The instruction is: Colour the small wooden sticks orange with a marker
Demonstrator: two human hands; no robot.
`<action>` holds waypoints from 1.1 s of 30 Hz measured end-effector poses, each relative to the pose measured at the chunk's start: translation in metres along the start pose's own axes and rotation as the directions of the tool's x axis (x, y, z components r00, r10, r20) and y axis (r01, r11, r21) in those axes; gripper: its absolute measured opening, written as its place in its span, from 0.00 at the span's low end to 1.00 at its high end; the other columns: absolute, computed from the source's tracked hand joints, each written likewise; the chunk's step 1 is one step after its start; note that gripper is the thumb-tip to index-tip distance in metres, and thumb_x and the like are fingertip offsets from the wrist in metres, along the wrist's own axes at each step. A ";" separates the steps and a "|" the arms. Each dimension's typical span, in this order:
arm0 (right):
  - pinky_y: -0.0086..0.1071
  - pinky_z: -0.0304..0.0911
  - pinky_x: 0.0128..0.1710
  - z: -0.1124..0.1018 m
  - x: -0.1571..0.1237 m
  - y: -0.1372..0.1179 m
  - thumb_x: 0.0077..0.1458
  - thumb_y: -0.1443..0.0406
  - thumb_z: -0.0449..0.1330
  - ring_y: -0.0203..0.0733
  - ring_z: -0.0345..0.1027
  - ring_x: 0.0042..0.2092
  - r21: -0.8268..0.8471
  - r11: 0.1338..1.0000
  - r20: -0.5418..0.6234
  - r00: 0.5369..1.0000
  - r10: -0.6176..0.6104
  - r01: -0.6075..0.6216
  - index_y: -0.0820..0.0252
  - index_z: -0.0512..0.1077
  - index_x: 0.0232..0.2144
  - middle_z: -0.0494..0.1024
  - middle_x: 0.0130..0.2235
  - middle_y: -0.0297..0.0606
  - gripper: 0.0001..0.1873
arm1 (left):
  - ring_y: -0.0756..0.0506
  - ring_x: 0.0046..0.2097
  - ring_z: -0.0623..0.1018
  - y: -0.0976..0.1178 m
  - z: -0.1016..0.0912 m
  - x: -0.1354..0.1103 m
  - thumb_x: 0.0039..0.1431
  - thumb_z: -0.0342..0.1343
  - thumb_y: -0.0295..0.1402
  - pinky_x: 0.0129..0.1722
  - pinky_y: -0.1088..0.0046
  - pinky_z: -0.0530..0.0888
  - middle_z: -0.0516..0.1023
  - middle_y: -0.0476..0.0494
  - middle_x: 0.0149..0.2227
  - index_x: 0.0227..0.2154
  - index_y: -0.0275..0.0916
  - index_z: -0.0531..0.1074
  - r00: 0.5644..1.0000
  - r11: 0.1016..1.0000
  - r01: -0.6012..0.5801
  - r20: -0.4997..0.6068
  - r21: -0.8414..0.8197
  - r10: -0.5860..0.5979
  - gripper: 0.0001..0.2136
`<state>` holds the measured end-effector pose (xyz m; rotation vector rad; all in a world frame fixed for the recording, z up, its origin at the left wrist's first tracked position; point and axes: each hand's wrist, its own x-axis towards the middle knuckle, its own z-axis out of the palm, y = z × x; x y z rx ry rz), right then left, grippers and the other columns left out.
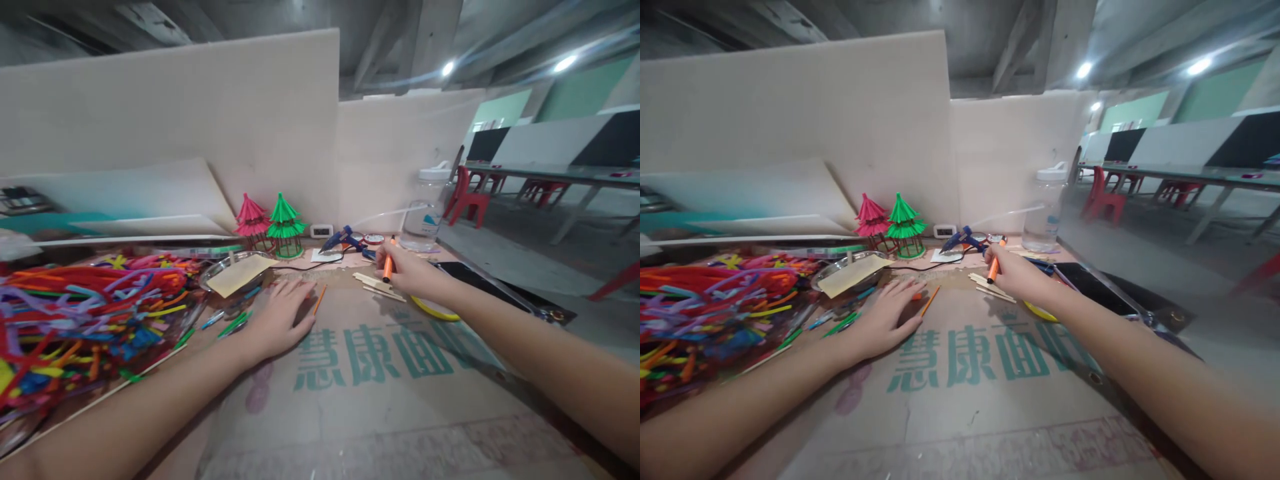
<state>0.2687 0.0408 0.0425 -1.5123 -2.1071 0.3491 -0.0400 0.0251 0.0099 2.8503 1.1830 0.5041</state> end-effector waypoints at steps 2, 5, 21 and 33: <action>0.33 0.55 0.35 -0.001 0.000 0.001 0.56 0.68 0.56 0.45 0.67 0.37 -0.057 0.998 0.034 0.999 -0.015 0.016 0.56 0.60 0.38 0.75 0.38 0.41 0.08 | 0.29 0.67 0.63 -0.005 0.002 0.000 0.66 0.51 0.38 0.64 0.40 0.61 0.66 0.26 0.64 0.63 0.34 0.61 0.999 1.000 0.018 -0.049 0.006 -0.018 0.25; 0.32 0.53 0.32 -0.002 -0.003 -0.002 0.55 0.67 0.57 0.45 0.67 0.36 -0.124 0.992 0.097 0.995 -0.005 0.017 0.56 0.60 0.37 0.74 0.36 0.39 0.09 | 0.32 0.61 0.69 -0.006 0.004 0.000 0.64 0.53 0.38 0.61 0.46 0.66 0.72 0.30 0.57 0.54 0.36 0.70 0.995 1.000 0.007 -0.103 0.006 -0.007 0.18; 0.31 0.47 0.29 0.018 -0.010 -0.003 0.52 0.74 0.56 0.41 0.64 0.32 -0.228 0.973 0.214 0.974 0.070 -0.020 0.56 0.64 0.38 0.74 0.33 0.37 0.12 | 0.31 0.63 0.69 -0.015 0.017 0.000 0.69 0.48 0.40 0.62 0.48 0.67 0.70 0.28 0.62 0.58 0.32 0.72 0.998 0.996 0.061 0.013 0.071 -0.062 0.23; 0.28 0.52 0.28 0.033 -0.018 -0.027 0.50 0.75 0.57 0.38 0.66 0.31 -0.053 0.998 0.232 0.971 0.057 -0.045 0.55 0.61 0.34 0.73 0.30 0.32 0.12 | 0.33 0.58 0.70 0.003 0.008 -0.005 0.67 0.50 0.37 0.58 0.47 0.67 0.72 0.35 0.57 0.52 0.40 0.74 0.997 0.995 0.042 -0.061 0.090 -0.037 0.15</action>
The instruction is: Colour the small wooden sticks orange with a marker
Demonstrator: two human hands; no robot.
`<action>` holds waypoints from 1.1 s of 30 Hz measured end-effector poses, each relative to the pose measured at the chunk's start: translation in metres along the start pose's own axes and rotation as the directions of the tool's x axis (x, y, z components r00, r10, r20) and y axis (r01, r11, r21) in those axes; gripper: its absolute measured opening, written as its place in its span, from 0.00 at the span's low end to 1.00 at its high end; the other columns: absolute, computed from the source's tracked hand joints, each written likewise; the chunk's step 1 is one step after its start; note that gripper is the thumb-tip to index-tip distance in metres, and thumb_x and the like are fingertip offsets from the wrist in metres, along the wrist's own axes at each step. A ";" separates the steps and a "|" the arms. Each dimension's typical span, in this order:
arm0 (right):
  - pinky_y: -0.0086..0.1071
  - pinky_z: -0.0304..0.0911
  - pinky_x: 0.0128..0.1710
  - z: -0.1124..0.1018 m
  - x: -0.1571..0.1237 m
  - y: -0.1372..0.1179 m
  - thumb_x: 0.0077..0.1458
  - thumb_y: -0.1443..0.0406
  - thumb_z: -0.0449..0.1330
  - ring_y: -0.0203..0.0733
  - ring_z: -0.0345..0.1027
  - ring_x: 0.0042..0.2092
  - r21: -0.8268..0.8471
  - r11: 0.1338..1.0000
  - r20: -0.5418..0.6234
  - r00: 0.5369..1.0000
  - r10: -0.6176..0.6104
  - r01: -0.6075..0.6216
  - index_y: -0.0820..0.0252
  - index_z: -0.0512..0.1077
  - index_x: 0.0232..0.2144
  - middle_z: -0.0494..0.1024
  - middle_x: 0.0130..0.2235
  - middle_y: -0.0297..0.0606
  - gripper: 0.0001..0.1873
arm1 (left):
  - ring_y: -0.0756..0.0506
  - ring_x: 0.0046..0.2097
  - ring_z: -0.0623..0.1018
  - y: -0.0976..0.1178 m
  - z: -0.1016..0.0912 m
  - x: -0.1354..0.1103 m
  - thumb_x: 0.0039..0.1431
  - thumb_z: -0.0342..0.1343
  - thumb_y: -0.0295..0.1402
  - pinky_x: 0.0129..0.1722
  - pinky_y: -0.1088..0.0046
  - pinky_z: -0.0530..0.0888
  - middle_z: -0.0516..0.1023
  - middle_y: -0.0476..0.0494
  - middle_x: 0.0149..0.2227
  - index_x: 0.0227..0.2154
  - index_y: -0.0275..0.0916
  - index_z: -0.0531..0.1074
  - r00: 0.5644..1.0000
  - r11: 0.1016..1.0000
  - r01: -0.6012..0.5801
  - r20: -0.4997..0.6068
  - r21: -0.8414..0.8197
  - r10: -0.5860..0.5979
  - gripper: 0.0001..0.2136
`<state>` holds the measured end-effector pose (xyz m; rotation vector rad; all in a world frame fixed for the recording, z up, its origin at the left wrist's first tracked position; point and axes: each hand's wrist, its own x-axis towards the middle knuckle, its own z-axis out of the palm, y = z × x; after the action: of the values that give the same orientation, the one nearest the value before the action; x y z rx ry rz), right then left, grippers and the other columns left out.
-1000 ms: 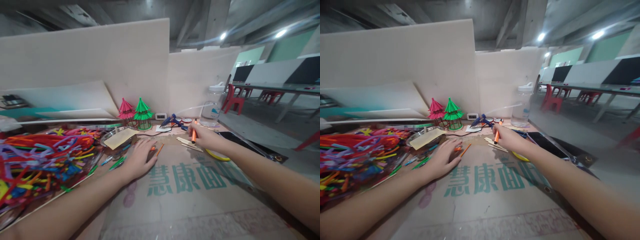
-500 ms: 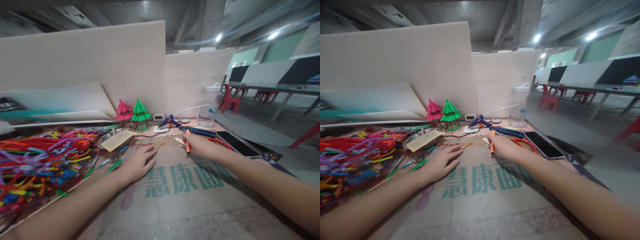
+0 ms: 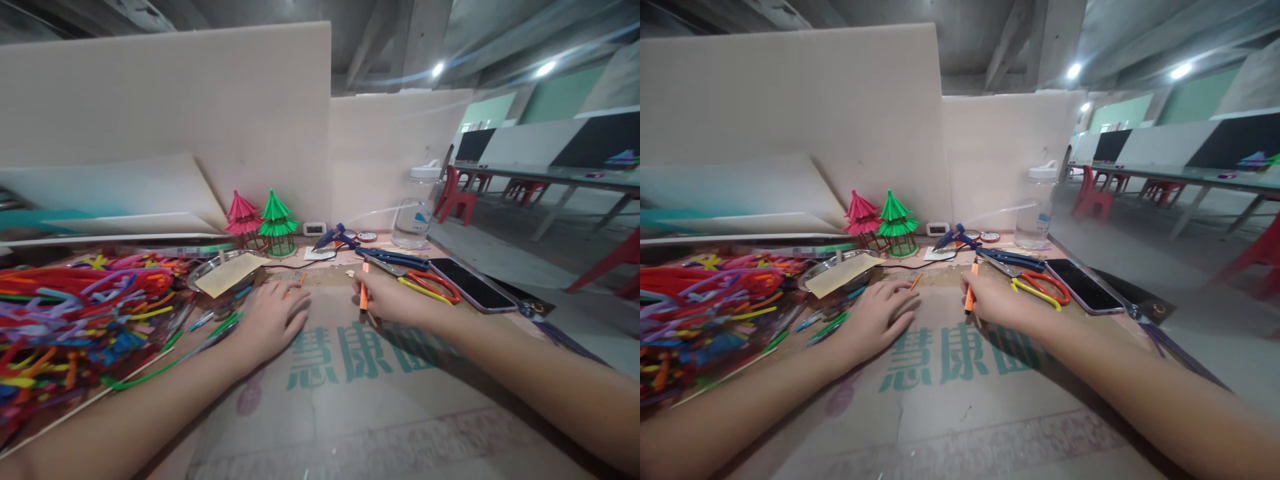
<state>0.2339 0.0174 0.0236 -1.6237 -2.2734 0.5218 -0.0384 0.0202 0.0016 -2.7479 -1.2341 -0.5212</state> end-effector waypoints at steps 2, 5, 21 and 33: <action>0.28 0.53 0.28 0.009 -0.004 -0.011 0.50 0.74 0.57 0.38 0.66 0.32 0.040 0.999 -0.008 1.000 -0.023 0.023 0.55 0.60 0.34 0.73 0.31 0.31 0.12 | 0.36 0.58 0.70 0.016 -0.002 -0.006 0.67 0.50 0.35 0.59 0.50 0.68 0.73 0.39 0.57 0.52 0.43 0.74 0.998 0.997 -0.060 0.010 -0.038 0.061 0.14; 0.27 0.55 0.30 0.019 -0.010 -0.021 0.53 0.74 0.56 0.37 0.66 0.33 0.104 0.991 -0.051 0.995 -0.085 0.090 0.55 0.61 0.36 0.73 0.32 0.31 0.11 | 0.38 0.59 0.71 0.036 -0.003 -0.015 0.66 0.51 0.33 0.59 0.54 0.70 0.72 0.39 0.59 0.56 0.43 0.70 0.983 0.971 -0.176 0.032 -0.160 0.183 0.16; 0.33 0.65 0.42 0.037 -0.024 -0.023 0.55 0.76 0.55 0.39 0.68 0.39 0.320 0.816 -0.018 0.864 -0.504 0.482 0.57 0.67 0.36 0.75 0.38 0.37 0.10 | 0.39 0.52 0.75 0.026 -0.001 -0.006 0.65 0.52 0.33 0.54 0.55 0.73 0.77 0.39 0.51 0.50 0.40 0.71 0.991 0.923 -0.055 0.095 -0.380 0.098 0.12; 0.36 0.63 0.42 0.037 -0.022 -0.016 0.61 0.71 0.54 0.44 0.68 0.41 0.119 0.802 -0.025 0.809 -0.587 0.586 0.58 0.67 0.36 0.76 0.39 0.43 0.04 | 0.30 0.72 0.55 0.027 0.003 -0.023 0.68 0.47 0.52 0.68 0.44 0.57 0.53 0.30 0.72 0.68 0.35 0.57 0.955 0.970 0.083 0.297 -0.230 -0.011 0.34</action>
<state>0.2111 -0.0130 -0.0026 -0.7762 -2.5227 0.4899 -0.0323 -0.0135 -0.0074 -3.0966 -1.3841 -0.2868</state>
